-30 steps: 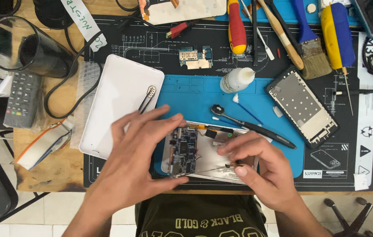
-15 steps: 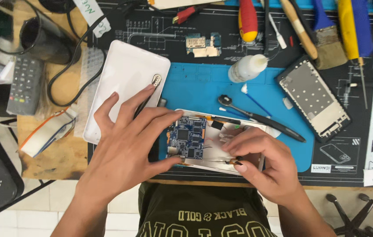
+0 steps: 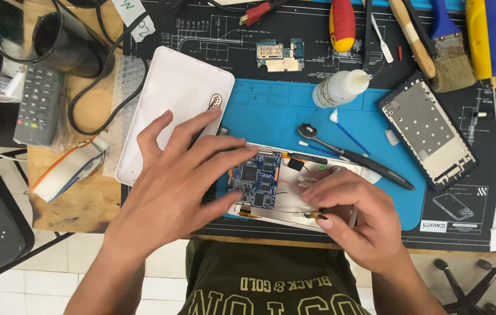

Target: The person works on a disassembled smartphone, using tweezers to manipulate small components and ribbon cables on the motherboard. They repeatedly adjust and reposition internal parts within the phone's chassis while various tools and parts remain on the workbench.

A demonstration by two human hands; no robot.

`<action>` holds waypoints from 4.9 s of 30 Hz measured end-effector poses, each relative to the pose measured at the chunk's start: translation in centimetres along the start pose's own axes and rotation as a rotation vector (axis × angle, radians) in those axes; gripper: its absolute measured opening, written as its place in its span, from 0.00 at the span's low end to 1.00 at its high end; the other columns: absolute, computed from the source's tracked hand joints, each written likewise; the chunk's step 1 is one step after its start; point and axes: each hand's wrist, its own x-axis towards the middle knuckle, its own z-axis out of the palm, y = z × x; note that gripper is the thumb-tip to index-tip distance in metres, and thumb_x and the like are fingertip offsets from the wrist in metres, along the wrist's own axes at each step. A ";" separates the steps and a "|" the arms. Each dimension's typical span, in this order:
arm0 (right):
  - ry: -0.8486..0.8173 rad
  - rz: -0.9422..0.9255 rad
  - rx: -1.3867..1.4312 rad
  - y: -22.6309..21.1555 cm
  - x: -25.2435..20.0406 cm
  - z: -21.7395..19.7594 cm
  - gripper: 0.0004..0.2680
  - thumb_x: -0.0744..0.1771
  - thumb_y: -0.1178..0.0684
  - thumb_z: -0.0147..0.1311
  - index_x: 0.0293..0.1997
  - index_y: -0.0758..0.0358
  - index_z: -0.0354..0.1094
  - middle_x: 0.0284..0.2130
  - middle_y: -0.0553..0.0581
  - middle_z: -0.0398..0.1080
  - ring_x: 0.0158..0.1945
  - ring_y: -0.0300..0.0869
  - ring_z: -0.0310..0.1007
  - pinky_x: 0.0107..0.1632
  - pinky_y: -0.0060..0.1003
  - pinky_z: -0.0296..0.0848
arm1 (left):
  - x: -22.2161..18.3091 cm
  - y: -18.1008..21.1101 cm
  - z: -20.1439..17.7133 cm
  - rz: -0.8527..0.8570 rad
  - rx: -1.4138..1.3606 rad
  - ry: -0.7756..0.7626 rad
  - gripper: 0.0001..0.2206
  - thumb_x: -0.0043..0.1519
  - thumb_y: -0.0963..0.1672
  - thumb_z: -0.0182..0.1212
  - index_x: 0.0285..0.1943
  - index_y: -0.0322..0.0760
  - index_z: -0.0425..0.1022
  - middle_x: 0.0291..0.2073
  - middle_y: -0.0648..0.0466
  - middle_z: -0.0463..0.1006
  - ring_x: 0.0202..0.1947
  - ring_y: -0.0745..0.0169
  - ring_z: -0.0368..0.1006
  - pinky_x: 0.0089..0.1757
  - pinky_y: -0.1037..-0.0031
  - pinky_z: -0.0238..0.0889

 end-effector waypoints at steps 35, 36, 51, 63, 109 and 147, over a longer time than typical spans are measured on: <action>0.036 -0.284 -0.626 -1.3 2.0 -0.5 0.05 0.73 0.46 0.61 0.48 0.52 0.78 0.45 0.51 0.82 0.50 0.51 0.83 0.59 0.52 0.78 | 3.2 4.4 1.5 0.050 -0.325 0.054 0.12 0.71 0.59 0.66 0.46 0.60 0.82 0.57 0.70 0.85 0.77 0.48 0.72 0.71 0.35 0.38; 0.041 -0.284 -0.655 -1.2 1.9 -0.7 0.05 0.73 0.45 0.64 0.48 0.51 0.79 0.46 0.51 0.83 0.50 0.49 0.84 0.61 0.54 0.79 | 3.5 4.5 1.4 0.043 -0.326 0.044 0.14 0.69 0.61 0.66 0.47 0.60 0.83 0.57 0.70 0.85 0.77 0.48 0.72 0.71 0.35 0.38; 0.012 -0.171 -0.638 -1.1 4.0 -2.3 0.04 0.73 0.46 0.62 0.46 0.49 0.78 0.44 0.48 0.82 0.51 0.45 0.82 0.66 0.55 0.74 | 6.7 3.5 0.2 0.087 -0.269 0.076 0.07 0.70 0.50 0.78 0.45 0.62 0.81 0.53 0.73 0.85 0.72 0.53 0.77 0.70 0.35 0.41; -0.008 -0.110 -0.591 -1.2 4.6 -2.5 0.05 0.73 0.46 0.64 0.50 0.50 0.77 0.46 0.46 0.82 0.52 0.45 0.83 0.63 0.51 0.73 | 7.6 3.2 0.7 0.034 -0.298 0.017 0.07 0.67 0.47 0.74 0.41 0.60 0.78 0.50 0.74 0.86 0.71 0.56 0.78 0.71 0.36 0.38; 0.105 0.025 -0.814 -0.9 -3.0 -2.4 0.07 0.77 0.50 0.58 0.59 0.60 0.74 0.56 0.56 0.84 0.61 0.54 0.83 0.66 0.52 0.69 | -6.0 3.2 4.3 -0.053 0.168 0.318 0.04 0.75 0.51 0.75 0.50 0.66 0.84 0.64 0.70 0.83 0.76 0.47 0.72 0.68 0.42 0.41; -0.235 -0.125 -0.775 -4.0 -2.3 2.0 0.08 0.71 0.54 0.70 0.57 0.53 0.81 0.41 0.52 0.77 0.35 0.46 0.76 0.42 0.47 0.81 | -5.7 2.8 5.5 -0.114 0.127 0.333 0.10 0.70 0.54 0.75 0.40 0.59 0.79 0.48 0.71 0.85 0.62 0.54 0.83 0.68 0.42 0.43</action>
